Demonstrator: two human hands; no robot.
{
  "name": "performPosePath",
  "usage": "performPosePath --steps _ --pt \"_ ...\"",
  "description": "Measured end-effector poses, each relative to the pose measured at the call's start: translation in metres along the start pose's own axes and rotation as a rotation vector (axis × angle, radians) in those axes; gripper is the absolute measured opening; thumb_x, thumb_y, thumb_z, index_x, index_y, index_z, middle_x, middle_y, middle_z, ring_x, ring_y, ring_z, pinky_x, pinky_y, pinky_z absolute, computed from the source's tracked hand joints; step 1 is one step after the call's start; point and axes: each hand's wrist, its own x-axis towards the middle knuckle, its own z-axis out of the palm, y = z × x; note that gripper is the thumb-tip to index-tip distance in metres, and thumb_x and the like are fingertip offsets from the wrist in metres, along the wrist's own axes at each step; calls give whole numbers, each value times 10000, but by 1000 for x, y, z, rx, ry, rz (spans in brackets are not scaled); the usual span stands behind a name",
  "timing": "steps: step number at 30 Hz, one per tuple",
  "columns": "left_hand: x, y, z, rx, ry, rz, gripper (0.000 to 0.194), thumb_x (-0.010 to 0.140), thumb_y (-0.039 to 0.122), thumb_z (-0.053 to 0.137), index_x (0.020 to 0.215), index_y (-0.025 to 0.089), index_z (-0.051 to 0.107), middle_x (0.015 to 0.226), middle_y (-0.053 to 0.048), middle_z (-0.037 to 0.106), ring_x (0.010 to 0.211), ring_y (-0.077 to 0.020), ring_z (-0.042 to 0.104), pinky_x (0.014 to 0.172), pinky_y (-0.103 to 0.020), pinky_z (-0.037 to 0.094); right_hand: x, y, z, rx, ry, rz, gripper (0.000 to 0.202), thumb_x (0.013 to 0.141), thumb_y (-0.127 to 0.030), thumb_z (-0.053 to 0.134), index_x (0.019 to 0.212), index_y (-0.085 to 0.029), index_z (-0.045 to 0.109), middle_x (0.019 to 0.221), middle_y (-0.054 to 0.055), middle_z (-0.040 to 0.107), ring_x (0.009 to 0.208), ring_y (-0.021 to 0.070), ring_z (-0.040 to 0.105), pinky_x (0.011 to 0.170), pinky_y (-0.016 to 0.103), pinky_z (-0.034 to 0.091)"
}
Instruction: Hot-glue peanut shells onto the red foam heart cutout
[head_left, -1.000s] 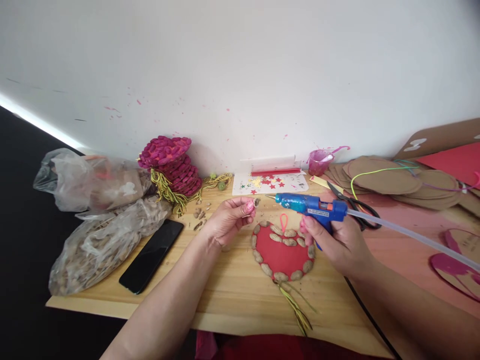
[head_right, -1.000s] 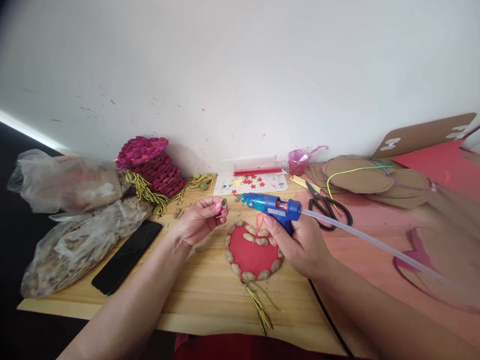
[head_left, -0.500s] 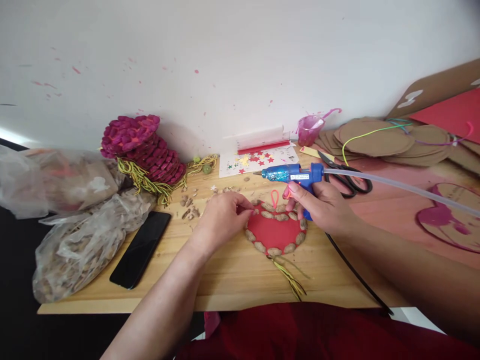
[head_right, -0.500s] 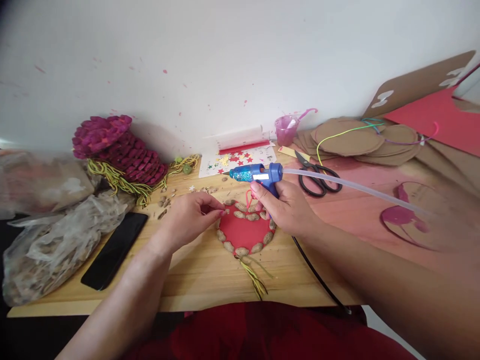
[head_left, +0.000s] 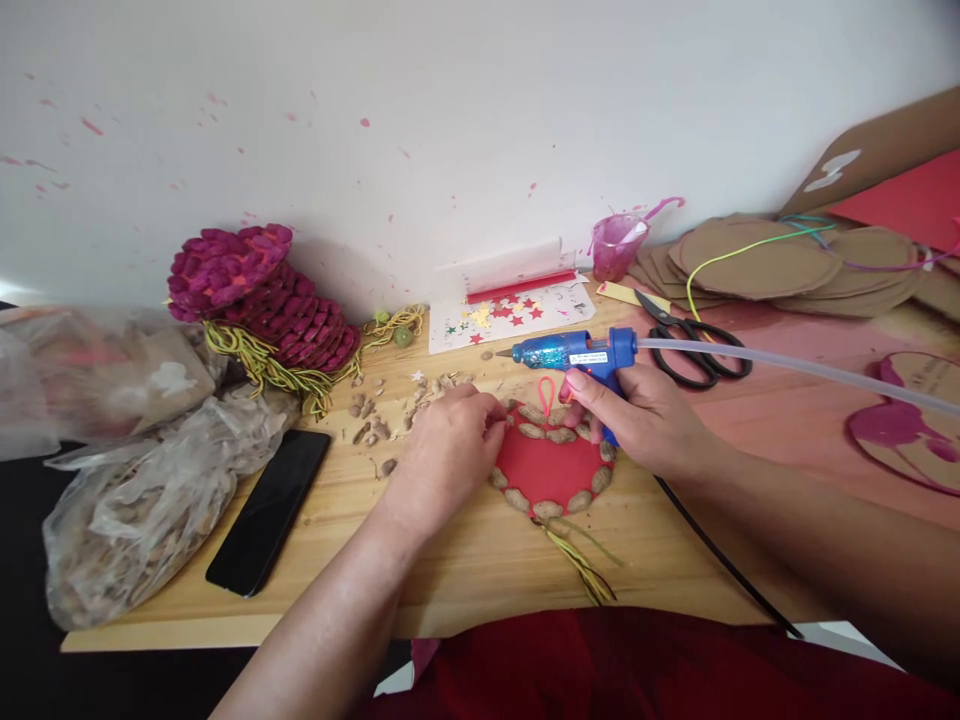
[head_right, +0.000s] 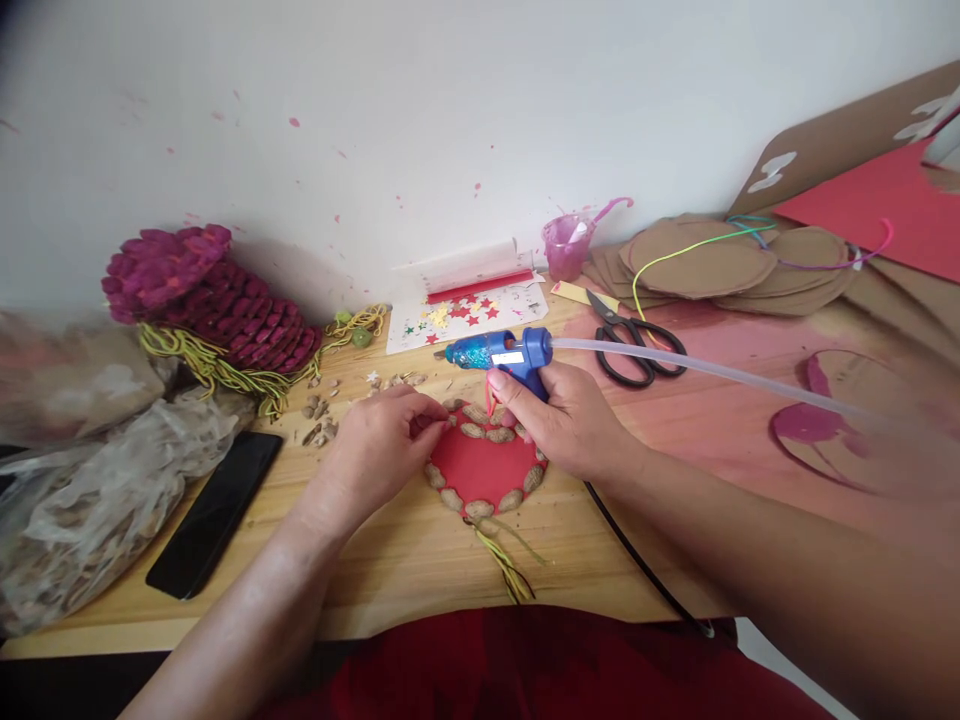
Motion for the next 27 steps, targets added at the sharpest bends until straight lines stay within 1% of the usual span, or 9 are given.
performPosePath --steps 5,8,14,19,27 --pt "0 8 -3 199 -94 -18 170 863 140 599 886 203 755 883 -51 697 785 -201 627 722 -304 440 0 4 0 4 -4 10 422 913 -562 577 759 -178 657 666 36 695 493 117 586 436 238 461" --pt "1 10 -3 253 -103 -18 171 871 145 595 899 208 752 901 -43 701 804 -200 645 732 -310 466 1 4 0 -12 -4 4 426 919 -564 567 752 -183 661 665 35 697 491 115 586 446 241 461" --pt "0 9 -1 284 -98 -8 161 880 160 600 905 202 753 888 -42 697 812 -199 654 737 -311 478 1 4 0 -25 -5 19 449 916 -578 564 711 -189 653 645 34 695 470 108 583 456 246 458" --pt "0 9 0 298 -94 0 155 883 166 605 905 202 754 883 -42 691 811 -203 653 724 -315 476 1 3 -1 -32 1 15 443 913 -578 570 716 -189 649 650 32 700 467 105 582 453 244 452" --pt "0 10 1 307 -123 -5 162 892 159 597 918 198 752 896 -47 681 826 -209 655 744 -321 486 1 4 0 -42 5 6 447 918 -577 562 720 -185 646 647 30 701 475 102 583 461 240 451"
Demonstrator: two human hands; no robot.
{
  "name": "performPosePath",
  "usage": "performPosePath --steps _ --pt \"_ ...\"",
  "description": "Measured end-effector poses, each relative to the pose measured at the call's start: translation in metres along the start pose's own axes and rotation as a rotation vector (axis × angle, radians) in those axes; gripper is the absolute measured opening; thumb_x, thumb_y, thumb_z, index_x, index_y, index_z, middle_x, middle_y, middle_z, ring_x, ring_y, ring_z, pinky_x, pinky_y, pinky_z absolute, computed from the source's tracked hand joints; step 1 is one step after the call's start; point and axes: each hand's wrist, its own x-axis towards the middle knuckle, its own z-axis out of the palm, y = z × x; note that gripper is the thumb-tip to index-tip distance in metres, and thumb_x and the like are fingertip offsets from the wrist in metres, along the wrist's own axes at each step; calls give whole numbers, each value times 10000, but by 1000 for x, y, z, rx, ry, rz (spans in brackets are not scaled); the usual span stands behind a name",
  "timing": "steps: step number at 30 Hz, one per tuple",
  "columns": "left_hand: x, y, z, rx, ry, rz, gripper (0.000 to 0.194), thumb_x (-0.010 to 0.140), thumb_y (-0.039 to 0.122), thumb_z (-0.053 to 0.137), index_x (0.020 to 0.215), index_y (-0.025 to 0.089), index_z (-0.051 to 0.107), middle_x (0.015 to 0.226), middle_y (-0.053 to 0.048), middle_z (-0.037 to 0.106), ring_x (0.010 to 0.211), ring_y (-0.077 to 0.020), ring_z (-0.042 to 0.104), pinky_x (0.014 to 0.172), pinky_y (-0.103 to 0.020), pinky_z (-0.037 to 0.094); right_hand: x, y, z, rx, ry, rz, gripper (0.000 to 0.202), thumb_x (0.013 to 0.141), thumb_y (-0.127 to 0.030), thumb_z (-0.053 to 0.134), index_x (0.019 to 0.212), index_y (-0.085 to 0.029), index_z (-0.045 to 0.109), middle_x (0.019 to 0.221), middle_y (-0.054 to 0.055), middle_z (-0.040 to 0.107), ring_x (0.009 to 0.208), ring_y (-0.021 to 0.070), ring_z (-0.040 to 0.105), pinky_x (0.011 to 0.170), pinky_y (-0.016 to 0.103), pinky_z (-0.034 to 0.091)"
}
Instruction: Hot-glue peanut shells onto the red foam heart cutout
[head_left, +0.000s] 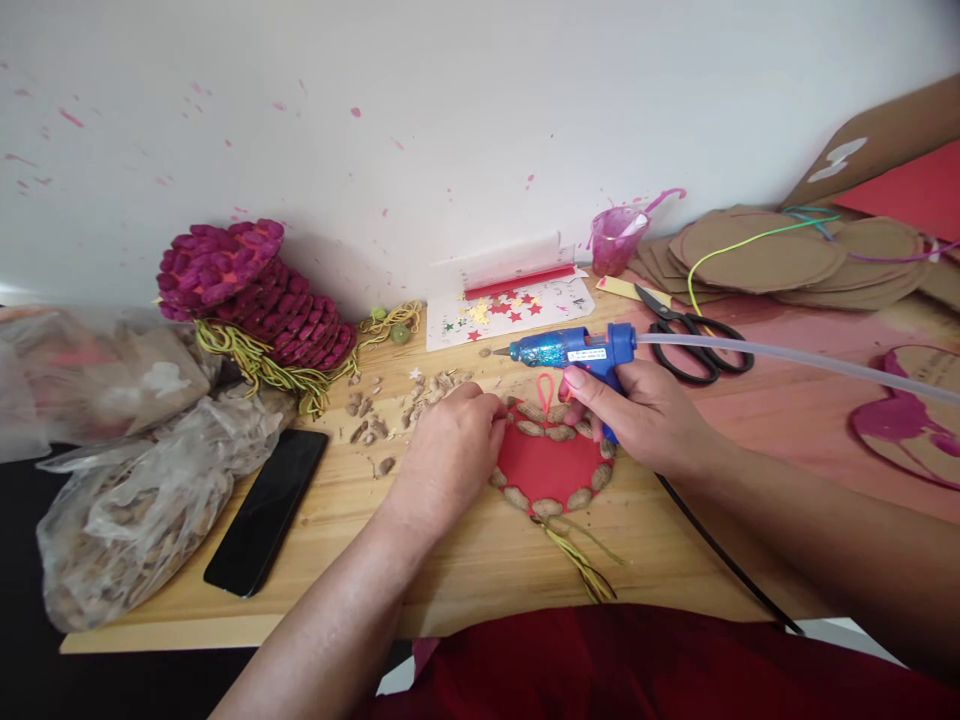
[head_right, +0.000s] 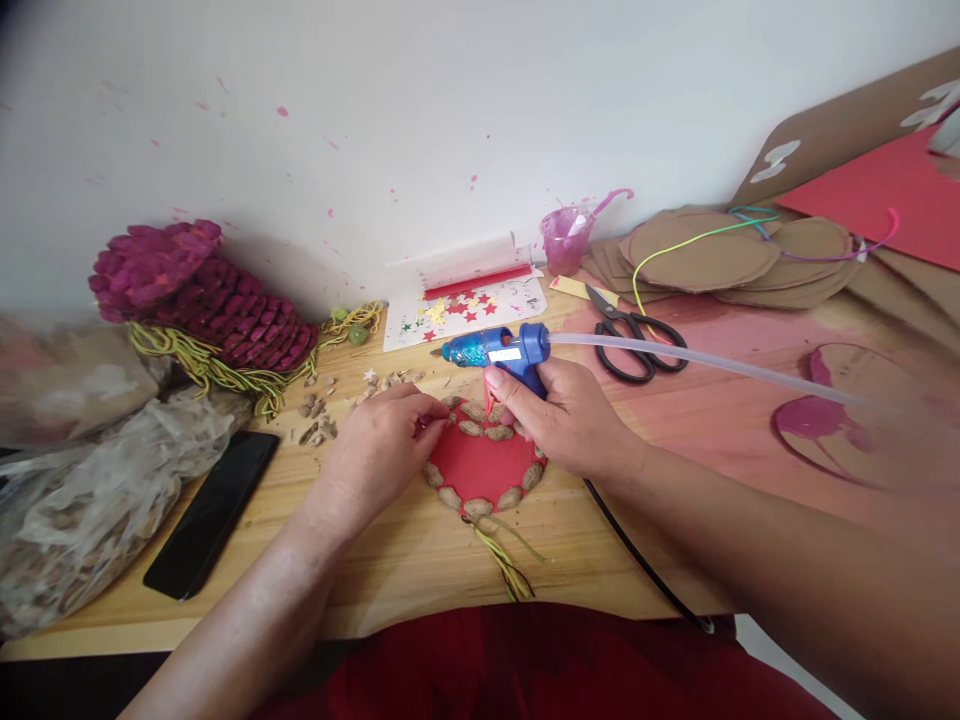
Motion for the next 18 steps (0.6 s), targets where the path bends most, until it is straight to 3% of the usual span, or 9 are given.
performPosePath --steps 10,18 --pt "0 1 0 -14 -11 8 185 904 153 578 906 192 760 897 -56 694 820 -213 659 755 -330 493 -1 0 0 -14 8 11 448 908 -591 567 731 -187 643 646 30 703 478 113 588 457 250 452" --pt "2 -16 -5 -261 74 10 226 878 77 573 922 210 750 894 -17 733 837 -159 670 805 -282 503 2 3 0 -6 -7 -25 436 924 -569 559 733 -187 651 662 29 710 479 110 583 463 252 453"
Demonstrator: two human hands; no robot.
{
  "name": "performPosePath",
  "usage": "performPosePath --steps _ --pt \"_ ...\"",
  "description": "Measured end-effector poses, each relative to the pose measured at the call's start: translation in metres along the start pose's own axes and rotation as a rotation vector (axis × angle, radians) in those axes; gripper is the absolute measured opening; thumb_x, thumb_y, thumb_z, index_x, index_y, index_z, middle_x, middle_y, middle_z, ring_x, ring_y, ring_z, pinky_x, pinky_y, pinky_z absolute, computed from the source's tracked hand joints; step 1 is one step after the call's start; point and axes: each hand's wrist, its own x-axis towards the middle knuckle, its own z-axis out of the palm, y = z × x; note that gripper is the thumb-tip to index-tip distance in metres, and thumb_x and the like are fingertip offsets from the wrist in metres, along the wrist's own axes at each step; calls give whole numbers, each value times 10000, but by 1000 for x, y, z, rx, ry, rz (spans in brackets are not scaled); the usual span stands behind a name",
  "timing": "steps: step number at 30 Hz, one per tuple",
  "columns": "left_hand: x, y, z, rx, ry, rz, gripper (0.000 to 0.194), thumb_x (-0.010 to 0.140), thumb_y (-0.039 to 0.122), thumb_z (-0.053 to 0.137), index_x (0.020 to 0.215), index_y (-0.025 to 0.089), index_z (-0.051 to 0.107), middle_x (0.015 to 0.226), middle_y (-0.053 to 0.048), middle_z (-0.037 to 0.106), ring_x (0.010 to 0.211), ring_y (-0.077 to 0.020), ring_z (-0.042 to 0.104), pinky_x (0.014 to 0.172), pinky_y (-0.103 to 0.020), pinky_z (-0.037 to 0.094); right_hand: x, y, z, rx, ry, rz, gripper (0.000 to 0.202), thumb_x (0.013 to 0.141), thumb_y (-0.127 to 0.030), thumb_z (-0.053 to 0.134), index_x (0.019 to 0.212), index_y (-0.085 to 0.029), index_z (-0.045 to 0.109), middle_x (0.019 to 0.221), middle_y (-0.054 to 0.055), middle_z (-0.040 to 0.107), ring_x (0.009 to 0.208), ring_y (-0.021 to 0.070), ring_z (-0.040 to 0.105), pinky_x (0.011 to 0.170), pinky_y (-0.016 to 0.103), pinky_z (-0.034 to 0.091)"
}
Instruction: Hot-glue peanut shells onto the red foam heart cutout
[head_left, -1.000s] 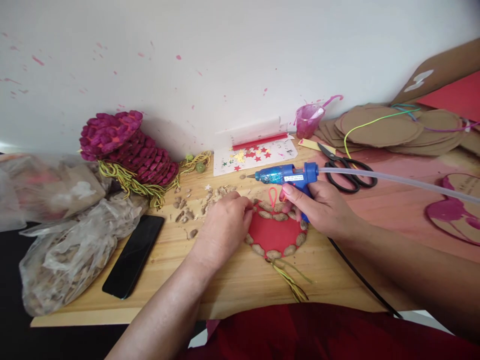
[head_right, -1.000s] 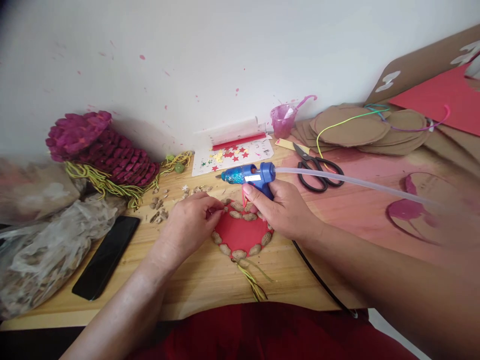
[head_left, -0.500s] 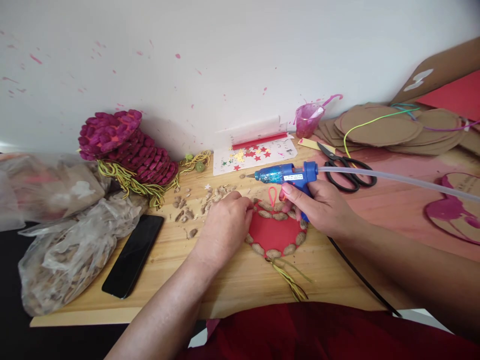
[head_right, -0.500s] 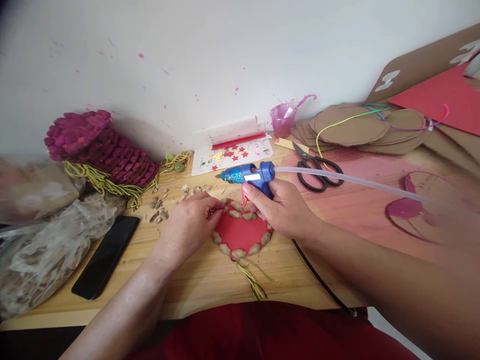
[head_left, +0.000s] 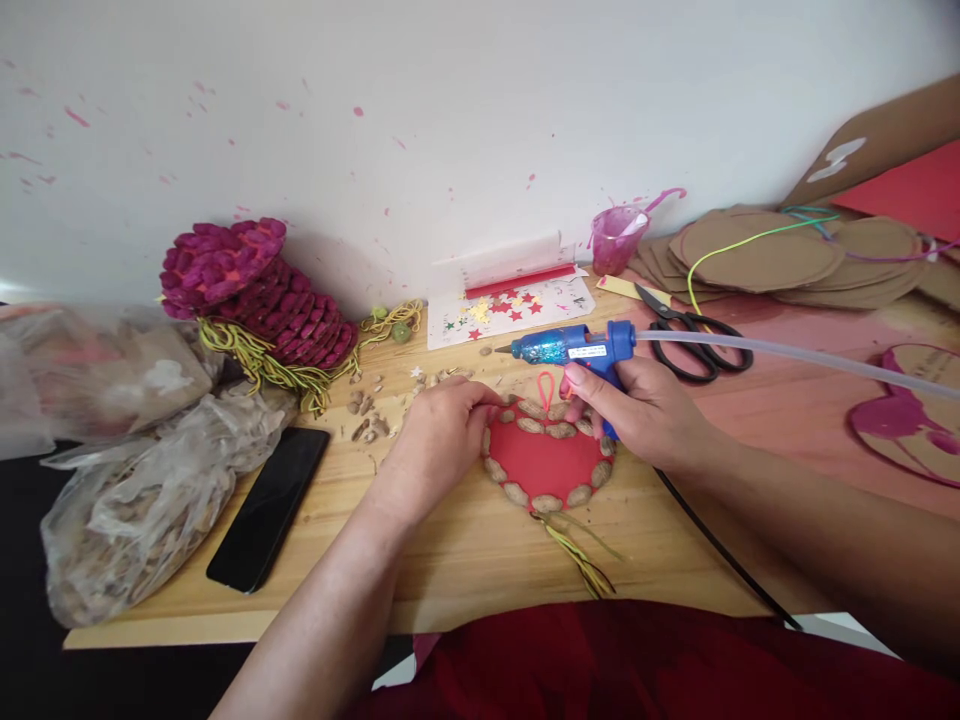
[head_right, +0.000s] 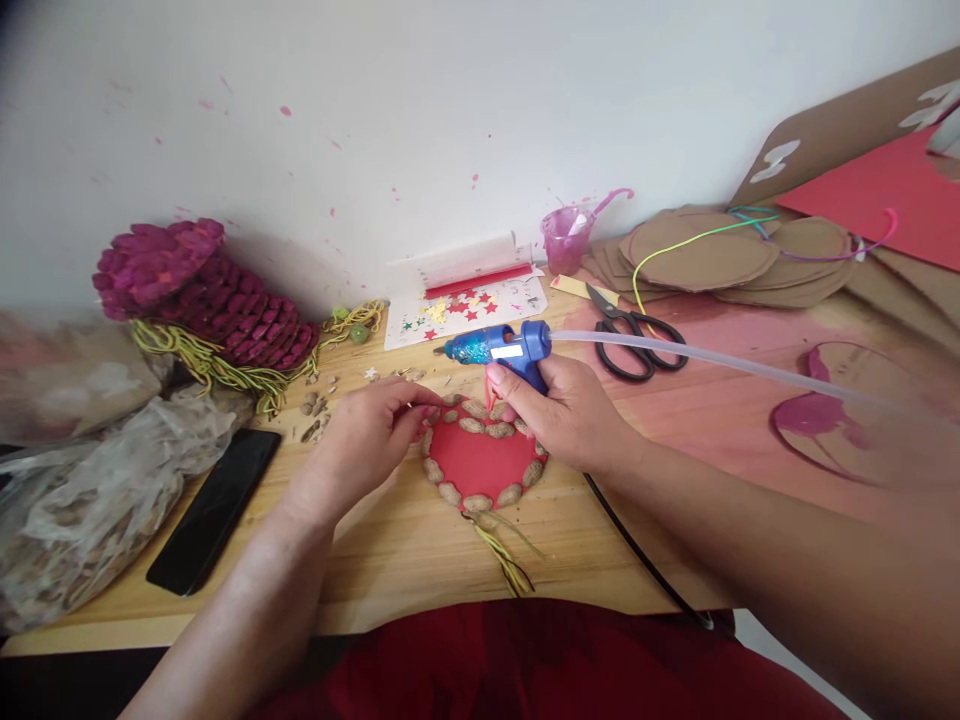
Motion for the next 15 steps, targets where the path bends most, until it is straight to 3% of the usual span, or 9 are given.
performPosePath --steps 4,15 --pt "1 -2 -2 -8 51 10 173 859 93 614 878 207 743 881 -12 730 828 -153 660 809 -275 499 -1 0 0 12 -1 12 439 922 -567 561 735 -181 654 683 36 715 484 110 585 455 245 453" --pt "3 -6 12 15 4 46 122 870 157 645 869 221 748 853 -13 700 793 -152 633 749 -276 465 -1 -3 0 49 -17 52 440 912 -583 563 743 -184 640 684 42 702 470 114 582 423 238 458"
